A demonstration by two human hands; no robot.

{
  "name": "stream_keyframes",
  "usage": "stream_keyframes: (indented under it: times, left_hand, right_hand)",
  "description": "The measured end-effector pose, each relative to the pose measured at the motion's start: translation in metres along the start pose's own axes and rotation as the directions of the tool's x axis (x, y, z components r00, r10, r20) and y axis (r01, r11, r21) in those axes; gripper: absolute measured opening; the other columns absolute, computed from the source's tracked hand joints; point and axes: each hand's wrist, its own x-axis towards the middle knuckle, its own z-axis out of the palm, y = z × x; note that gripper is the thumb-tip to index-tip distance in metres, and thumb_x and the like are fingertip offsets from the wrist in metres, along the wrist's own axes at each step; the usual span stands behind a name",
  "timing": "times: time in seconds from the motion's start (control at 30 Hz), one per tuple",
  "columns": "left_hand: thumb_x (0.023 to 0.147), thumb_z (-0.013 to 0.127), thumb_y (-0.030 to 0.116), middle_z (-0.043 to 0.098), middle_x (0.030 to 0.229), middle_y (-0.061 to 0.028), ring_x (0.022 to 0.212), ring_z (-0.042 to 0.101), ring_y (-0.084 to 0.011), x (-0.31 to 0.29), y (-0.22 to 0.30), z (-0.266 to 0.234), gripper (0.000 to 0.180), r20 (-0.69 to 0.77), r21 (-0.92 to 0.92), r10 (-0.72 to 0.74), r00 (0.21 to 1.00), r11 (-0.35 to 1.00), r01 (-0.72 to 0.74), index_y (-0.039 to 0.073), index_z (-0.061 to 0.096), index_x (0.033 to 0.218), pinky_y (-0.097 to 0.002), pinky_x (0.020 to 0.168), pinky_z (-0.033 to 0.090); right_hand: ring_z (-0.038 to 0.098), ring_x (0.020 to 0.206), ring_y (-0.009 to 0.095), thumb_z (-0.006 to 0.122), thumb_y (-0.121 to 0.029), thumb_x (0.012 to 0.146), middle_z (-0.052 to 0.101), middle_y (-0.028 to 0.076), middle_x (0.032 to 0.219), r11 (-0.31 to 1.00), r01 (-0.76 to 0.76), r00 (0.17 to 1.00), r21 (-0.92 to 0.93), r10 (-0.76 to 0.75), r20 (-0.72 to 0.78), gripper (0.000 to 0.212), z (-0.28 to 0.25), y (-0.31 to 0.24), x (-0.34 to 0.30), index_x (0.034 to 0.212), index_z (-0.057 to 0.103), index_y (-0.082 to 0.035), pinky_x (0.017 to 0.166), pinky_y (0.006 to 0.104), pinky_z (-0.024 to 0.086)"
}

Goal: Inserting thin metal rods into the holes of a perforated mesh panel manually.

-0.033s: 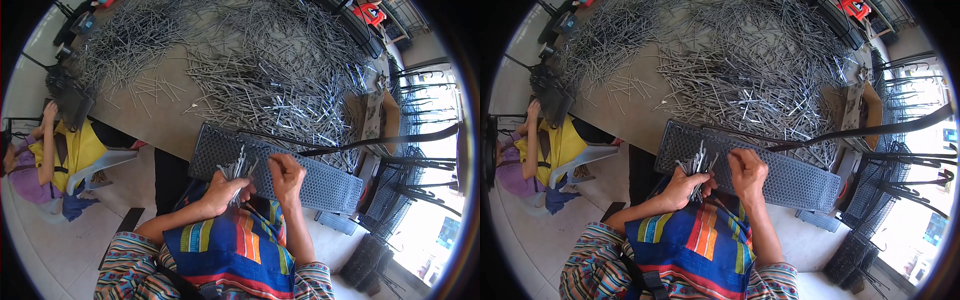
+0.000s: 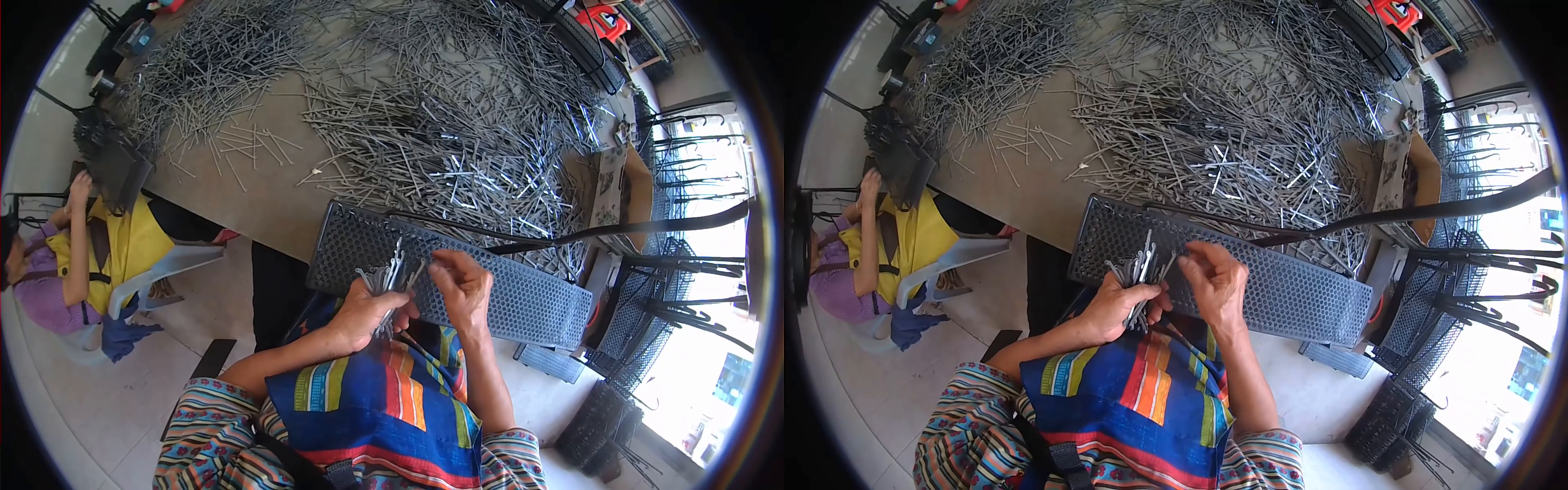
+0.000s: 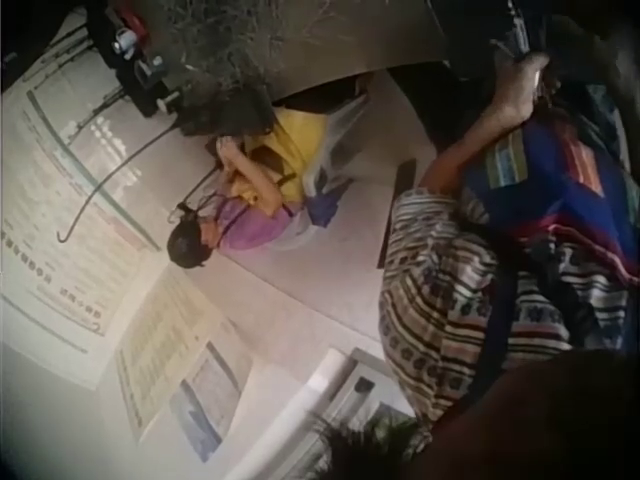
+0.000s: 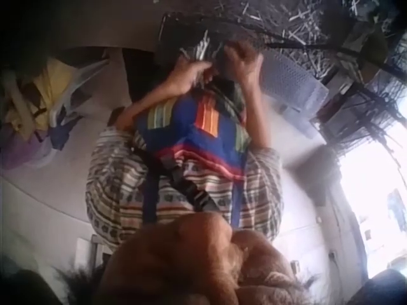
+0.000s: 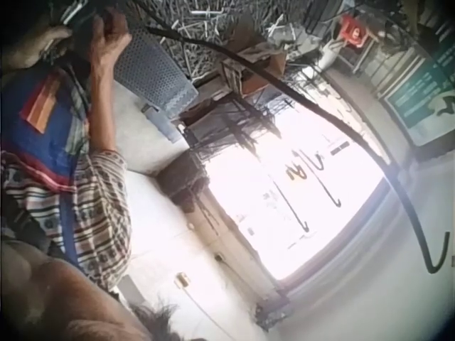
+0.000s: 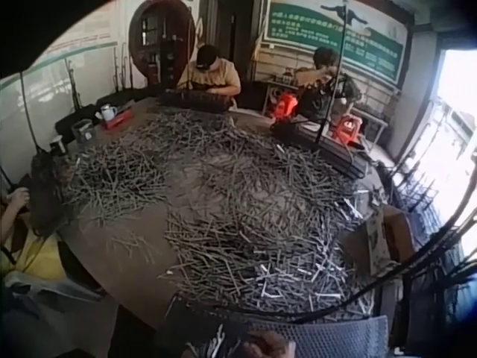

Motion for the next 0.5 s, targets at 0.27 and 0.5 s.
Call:
stream_keyframes:
  times: [0.27, 0.5]
  left_hand:
    - [0.086, 0.063, 0.004, 0.068, 0.077, -0.0125, 0.059, 0.063, -0.0157, 0.001, 0.0, 0.006, 0.009, -0.007, 0.008, -0.047, 0.999, 0.999, 0.047, -0.001, 0.063, 0.093, -0.0278, 0.053, 0.051]
    - [0.085, 0.062, 0.003, 0.067, 0.077, -0.0139, 0.06, 0.063, -0.0172, 0.0, -0.006, 0.0, 0.008, -0.036, -0.027, -0.038, 0.999, 0.999, 0.037, -0.002, 0.063, 0.092, -0.0289, 0.053, 0.051]
  right_hand:
    - [0.051, 0.052, 0.006, 0.066, 0.0, 0.082, 0.066, 0.006, 0.075, 0.772, -0.353, 0.918, 0.529, 0.394, 0.037, 0.005, -0.003, 0.004, -0.013, 0.086, 0.066, 0.002, 0.048, 0.02, 0.04]
    - [0.05, 0.049, 0.006, 0.059, 0.003, 0.087, 0.067, 0.01, 0.077, 0.814, -0.079, 0.9, 0.576, 0.307, -0.31, 0.003, -0.025, 0.018, 0.002, 0.09, 0.061, 0.001, 0.045, 0.0189, 0.04]
